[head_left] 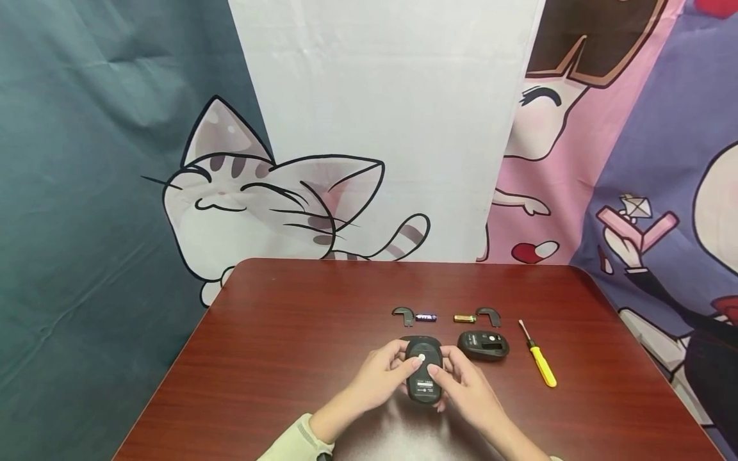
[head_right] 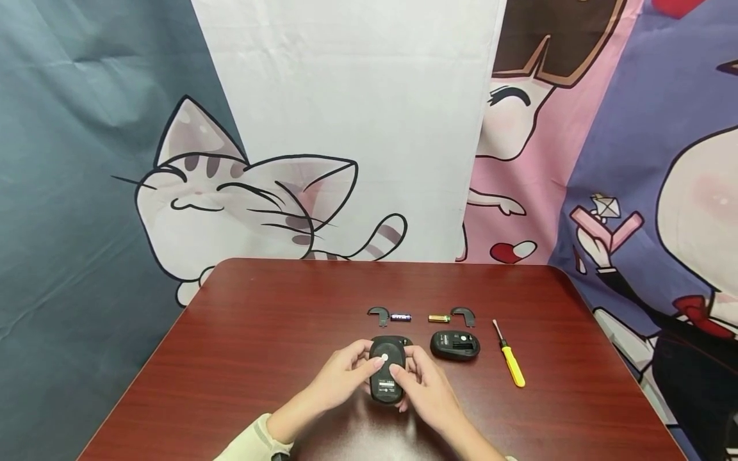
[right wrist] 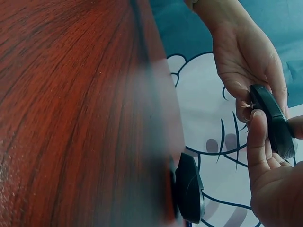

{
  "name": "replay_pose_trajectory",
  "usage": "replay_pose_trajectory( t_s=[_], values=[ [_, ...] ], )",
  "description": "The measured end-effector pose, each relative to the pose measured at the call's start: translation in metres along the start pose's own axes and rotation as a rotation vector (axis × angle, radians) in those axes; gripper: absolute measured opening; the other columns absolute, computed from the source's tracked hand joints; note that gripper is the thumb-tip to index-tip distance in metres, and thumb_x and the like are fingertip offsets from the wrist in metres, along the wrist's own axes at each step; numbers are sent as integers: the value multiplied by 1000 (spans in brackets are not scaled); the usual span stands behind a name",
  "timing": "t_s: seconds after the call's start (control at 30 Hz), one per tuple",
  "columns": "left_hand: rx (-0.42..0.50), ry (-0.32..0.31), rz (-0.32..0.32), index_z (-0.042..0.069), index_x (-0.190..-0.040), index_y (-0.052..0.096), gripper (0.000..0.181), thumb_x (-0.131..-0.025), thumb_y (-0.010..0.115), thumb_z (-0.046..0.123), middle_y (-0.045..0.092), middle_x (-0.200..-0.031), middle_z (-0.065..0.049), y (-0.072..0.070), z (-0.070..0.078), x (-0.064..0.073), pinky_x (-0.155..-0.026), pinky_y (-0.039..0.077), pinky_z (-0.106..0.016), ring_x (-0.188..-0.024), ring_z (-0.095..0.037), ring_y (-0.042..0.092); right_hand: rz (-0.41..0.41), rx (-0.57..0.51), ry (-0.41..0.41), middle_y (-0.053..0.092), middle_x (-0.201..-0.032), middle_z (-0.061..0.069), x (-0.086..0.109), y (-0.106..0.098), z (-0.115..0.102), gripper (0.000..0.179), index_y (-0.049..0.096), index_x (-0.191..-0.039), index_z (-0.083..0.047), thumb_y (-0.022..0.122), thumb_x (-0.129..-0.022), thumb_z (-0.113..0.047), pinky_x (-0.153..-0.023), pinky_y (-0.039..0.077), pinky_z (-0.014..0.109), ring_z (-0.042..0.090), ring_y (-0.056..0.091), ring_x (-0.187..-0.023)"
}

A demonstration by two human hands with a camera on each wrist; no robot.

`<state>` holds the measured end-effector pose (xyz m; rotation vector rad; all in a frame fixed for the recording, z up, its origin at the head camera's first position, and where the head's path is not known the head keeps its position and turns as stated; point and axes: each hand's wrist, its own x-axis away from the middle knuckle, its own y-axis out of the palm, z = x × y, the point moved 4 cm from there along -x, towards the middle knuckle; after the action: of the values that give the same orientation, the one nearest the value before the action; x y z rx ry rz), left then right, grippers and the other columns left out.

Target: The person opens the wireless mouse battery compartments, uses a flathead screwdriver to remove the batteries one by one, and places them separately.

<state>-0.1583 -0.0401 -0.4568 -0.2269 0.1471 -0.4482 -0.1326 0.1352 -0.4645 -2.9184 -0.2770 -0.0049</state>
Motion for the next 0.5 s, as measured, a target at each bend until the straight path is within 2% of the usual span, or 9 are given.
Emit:
replay_pose_trajectory(
  t_s=[0.33, 0.5],
  values=[
    [-29, -21, 16, 0, -118, 63, 33, -100, 63, 27, 73, -88, -3, 1, 1, 0, -72, 58, -19, -71, -5, 68, 23, -7, 19, 66, -86, 13, 0, -1, 4, 31, 56, -122, -4, 64, -100, -26, -50, 61, 44, 23, 63, -54],
    [-31, -32, 29, 0, -117, 63, 33, -100, 63, 28, 73, -88, -4, 2, 0, -2, -71, 58, -19, -71, -6, 68, 36, -15, 25, 66, -85, 12, 0, -2, 4, 31, 56, -121, -4, 64, -100, -25, -50, 60, 43, 23, 63, -54]
  ],
)
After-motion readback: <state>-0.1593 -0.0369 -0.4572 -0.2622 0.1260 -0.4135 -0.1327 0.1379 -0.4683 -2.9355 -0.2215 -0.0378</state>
